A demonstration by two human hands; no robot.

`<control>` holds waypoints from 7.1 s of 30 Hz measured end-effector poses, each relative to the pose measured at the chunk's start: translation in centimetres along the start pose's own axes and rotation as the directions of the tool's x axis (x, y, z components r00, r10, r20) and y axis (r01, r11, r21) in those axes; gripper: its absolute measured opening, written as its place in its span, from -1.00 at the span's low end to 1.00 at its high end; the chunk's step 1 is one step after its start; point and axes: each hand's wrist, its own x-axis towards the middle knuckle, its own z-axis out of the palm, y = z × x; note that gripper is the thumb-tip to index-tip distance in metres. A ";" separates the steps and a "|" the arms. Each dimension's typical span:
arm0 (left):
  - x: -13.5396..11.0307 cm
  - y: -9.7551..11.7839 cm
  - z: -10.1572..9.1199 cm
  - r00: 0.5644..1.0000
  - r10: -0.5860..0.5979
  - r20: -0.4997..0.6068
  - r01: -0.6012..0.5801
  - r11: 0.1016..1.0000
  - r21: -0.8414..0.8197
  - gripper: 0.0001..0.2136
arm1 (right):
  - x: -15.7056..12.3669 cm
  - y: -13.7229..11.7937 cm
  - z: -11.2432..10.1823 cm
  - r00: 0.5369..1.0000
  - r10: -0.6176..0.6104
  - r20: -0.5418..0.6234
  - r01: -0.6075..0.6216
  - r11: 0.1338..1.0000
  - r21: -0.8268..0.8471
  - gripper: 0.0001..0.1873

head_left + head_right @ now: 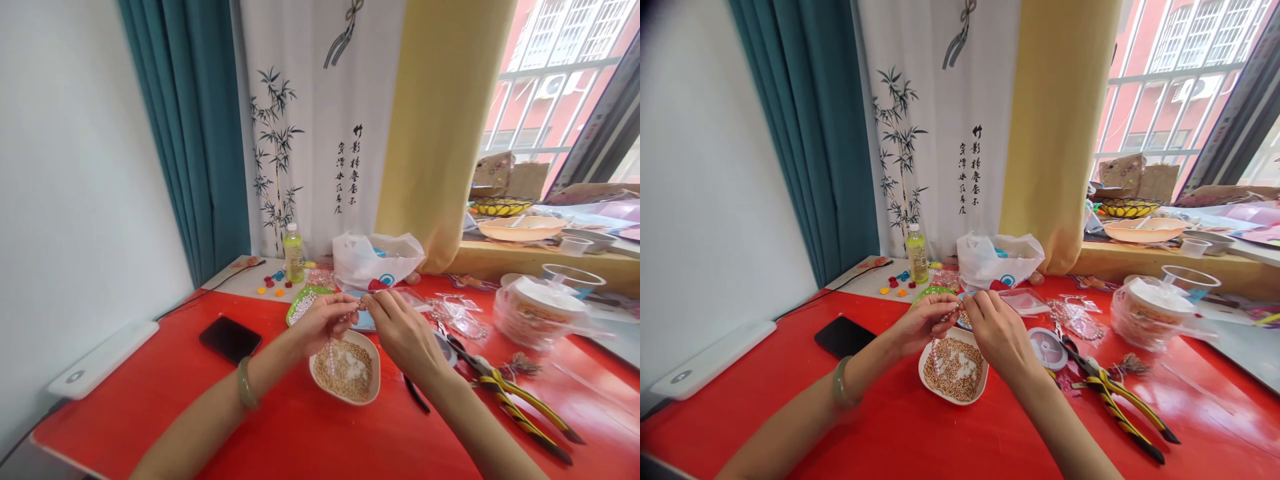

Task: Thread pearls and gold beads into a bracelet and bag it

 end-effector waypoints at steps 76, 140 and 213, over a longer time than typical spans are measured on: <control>-1.2 2.0 0.4 0.971 0.234 -0.057 -0.145 0.756 0.638 -0.86 | 0.8 1.0 -1.7 0.826 0.337 0.451 -0.563 0.489 0.666 -0.86; -1.7 2.7 0.7 0.884 0.466 0.045 -0.326 0.544 0.773 -0.91 | 0.8 0.6 -0.9 0.776 0.162 0.610 -0.579 -0.203 0.790 -0.76; -2.4 2.3 1.1 0.753 0.623 0.214 -0.267 -0.008 0.964 -0.91 | 1.0 0.2 -0.3 0.789 0.391 0.474 -0.525 0.028 0.851 -0.84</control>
